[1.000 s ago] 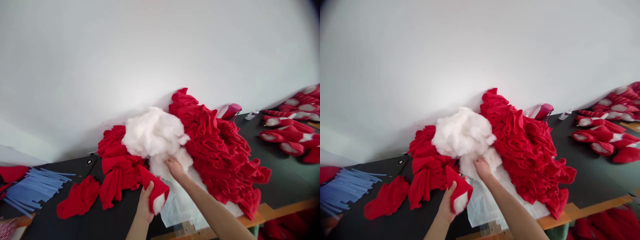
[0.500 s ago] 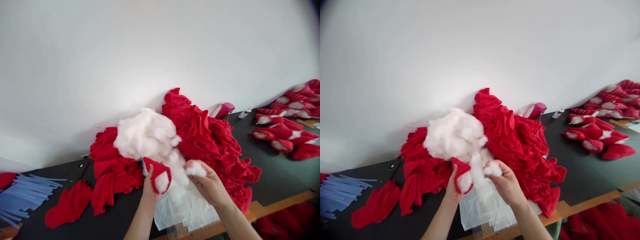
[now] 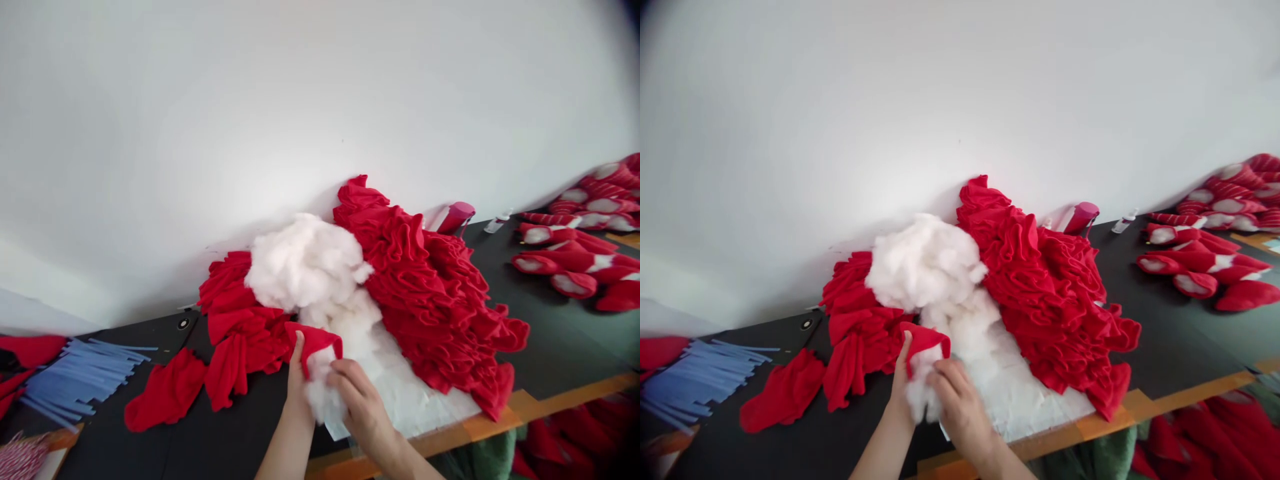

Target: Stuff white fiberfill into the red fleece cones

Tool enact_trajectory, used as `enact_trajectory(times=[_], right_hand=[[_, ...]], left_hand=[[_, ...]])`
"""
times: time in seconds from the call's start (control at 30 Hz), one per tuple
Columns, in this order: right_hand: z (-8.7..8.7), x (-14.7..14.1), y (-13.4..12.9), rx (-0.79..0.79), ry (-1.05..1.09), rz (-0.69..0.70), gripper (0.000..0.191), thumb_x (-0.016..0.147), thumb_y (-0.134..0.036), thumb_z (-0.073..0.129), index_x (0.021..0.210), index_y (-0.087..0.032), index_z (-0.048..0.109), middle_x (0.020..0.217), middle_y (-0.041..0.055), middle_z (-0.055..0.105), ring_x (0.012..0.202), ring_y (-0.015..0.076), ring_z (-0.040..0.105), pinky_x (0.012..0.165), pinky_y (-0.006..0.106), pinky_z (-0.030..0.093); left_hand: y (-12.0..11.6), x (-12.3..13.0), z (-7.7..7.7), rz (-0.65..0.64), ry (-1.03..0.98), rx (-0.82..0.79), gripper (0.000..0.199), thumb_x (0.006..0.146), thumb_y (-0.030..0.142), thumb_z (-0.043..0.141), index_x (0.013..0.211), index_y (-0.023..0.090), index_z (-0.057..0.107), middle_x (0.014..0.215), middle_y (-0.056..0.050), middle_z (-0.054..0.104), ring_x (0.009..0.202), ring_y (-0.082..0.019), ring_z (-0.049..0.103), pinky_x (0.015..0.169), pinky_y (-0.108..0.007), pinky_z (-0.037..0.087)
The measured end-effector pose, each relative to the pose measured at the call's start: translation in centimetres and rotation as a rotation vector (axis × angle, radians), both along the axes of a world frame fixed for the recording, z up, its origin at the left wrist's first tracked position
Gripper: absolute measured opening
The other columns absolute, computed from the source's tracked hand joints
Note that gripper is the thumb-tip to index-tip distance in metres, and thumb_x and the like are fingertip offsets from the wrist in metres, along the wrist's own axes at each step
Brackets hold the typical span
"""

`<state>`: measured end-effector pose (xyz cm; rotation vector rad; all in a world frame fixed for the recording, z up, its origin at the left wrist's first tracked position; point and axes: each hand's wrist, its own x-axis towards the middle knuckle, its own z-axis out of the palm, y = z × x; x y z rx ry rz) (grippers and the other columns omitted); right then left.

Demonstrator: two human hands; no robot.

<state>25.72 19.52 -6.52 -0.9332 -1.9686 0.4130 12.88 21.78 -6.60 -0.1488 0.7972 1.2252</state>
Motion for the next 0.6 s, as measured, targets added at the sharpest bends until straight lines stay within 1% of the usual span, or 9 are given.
enact_trajectory(times=[0.03, 0.1, 0.17, 0.23, 0.33, 0.4, 0.47, 0.53, 0.6], right_hand=[[-0.3, -0.1, 0.1, -0.045, 0.04, -0.063, 0.041, 0.072, 0.003, 0.039, 0.098, -0.022, 0.058, 0.094, 0.0062, 0.062, 0.088, 0.0186, 0.061, 0.074, 0.029, 0.055], [-0.7, -0.4, 0.9, -0.103, 0.071, -0.204, 0.041, 0.067, 0.002, 0.04, 0.096, -0.022, 0.057, 0.092, 0.0054, 0.06, 0.083, 0.0185, 0.062, 0.071, 0.029, 0.055], [-1.0, -0.8, 1.5, -0.063, 0.03, -0.308, 0.047, 0.062, 0.003, 0.038, 0.098, -0.021, 0.057, 0.094, 0.0064, 0.058, 0.086, 0.0204, 0.06, 0.073, 0.033, 0.055], [-1.1, -1.7, 1.5, 0.029, -0.046, -0.348, 0.053, 0.061, 0.004, 0.037, 0.104, -0.02, 0.057, 0.101, 0.0091, 0.056, 0.093, 0.0233, 0.056, 0.078, 0.04, 0.055], [-1.1, -3.4, -0.6, 0.081, -0.153, -0.253, 0.058, 0.067, 0.006, 0.036, 0.116, -0.02, 0.055, 0.115, 0.0127, 0.055, 0.104, 0.0268, 0.052, 0.086, 0.048, 0.052], [-0.9, -4.5, -2.5, 0.062, -0.217, -0.157, 0.057, 0.072, 0.005, 0.037, 0.122, -0.018, 0.053, 0.122, 0.0145, 0.055, 0.112, 0.0292, 0.049, 0.089, 0.05, 0.051], [-0.7, -5.2, -3.9, 0.033, -0.256, -0.082, 0.052, 0.075, 0.001, 0.042, 0.122, -0.016, 0.053, 0.123, 0.0156, 0.056, 0.115, 0.0309, 0.049, 0.089, 0.049, 0.052], [-0.5, -5.4, -4.3, 0.019, -0.244, -0.043, 0.045, 0.077, -0.002, 0.045, 0.118, -0.017, 0.056, 0.118, 0.0149, 0.058, 0.109, 0.0293, 0.053, 0.086, 0.045, 0.055], [-0.5, -5.3, -3.4, 0.011, -0.172, -0.067, 0.038, 0.077, -0.001, 0.044, 0.107, -0.018, 0.06, 0.108, 0.0125, 0.06, 0.096, 0.0248, 0.058, 0.081, 0.04, 0.057]], left_hand=[[-0.1, -0.3, 0.0, -0.008, -0.049, 0.014, 0.041, 0.08, 0.051, 0.064, 0.079, 0.01, 0.069, 0.071, -0.009, 0.066, 0.062, -0.02, 0.063, 0.06, -0.029, 0.053], [-0.2, -0.7, 0.1, 0.037, -0.109, 0.041, 0.041, 0.082, 0.05, 0.062, 0.086, 0.01, 0.069, 0.085, -0.011, 0.07, 0.077, -0.023, 0.066, 0.073, -0.032, 0.054], [-0.5, -1.0, 0.1, 0.083, -0.148, 0.06, 0.038, 0.081, 0.048, 0.064, 0.089, 0.011, 0.069, 0.09, -0.011, 0.071, 0.085, -0.024, 0.066, 0.083, -0.033, 0.053], [-0.9, -1.2, 0.1, 0.076, -0.18, 0.069, 0.037, 0.081, 0.046, 0.064, 0.09, 0.011, 0.069, 0.092, -0.012, 0.071, 0.089, -0.024, 0.066, 0.086, -0.034, 0.052], [-1.6, -2.1, 0.0, 0.012, -0.2, 0.072, 0.038, 0.082, 0.048, 0.062, 0.093, 0.011, 0.068, 0.092, -0.012, 0.071, 0.089, -0.024, 0.066, 0.083, -0.033, 0.053], [-2.1, -2.9, -0.1, -0.028, -0.194, 0.073, 0.041, 0.082, 0.051, 0.061, 0.092, 0.012, 0.067, 0.085, -0.011, 0.07, 0.082, -0.023, 0.066, 0.078, -0.033, 0.054], [-2.4, -3.6, -0.3, -0.053, -0.187, 0.078, 0.043, 0.079, 0.055, 0.061, 0.087, 0.013, 0.067, 0.074, -0.008, 0.068, 0.071, -0.021, 0.065, 0.072, -0.032, 0.055], [-2.6, -3.9, -0.5, -0.057, -0.175, 0.087, 0.043, 0.077, 0.055, 0.064, 0.084, 0.013, 0.066, 0.07, -0.006, 0.067, 0.065, -0.02, 0.064, 0.068, -0.031, 0.055], [-2.8, -3.7, -0.6, -0.037, -0.141, 0.108, 0.038, 0.076, 0.049, 0.068, 0.087, 0.013, 0.066, 0.075, -0.007, 0.068, 0.069, -0.02, 0.065, 0.069, -0.03, 0.055]])
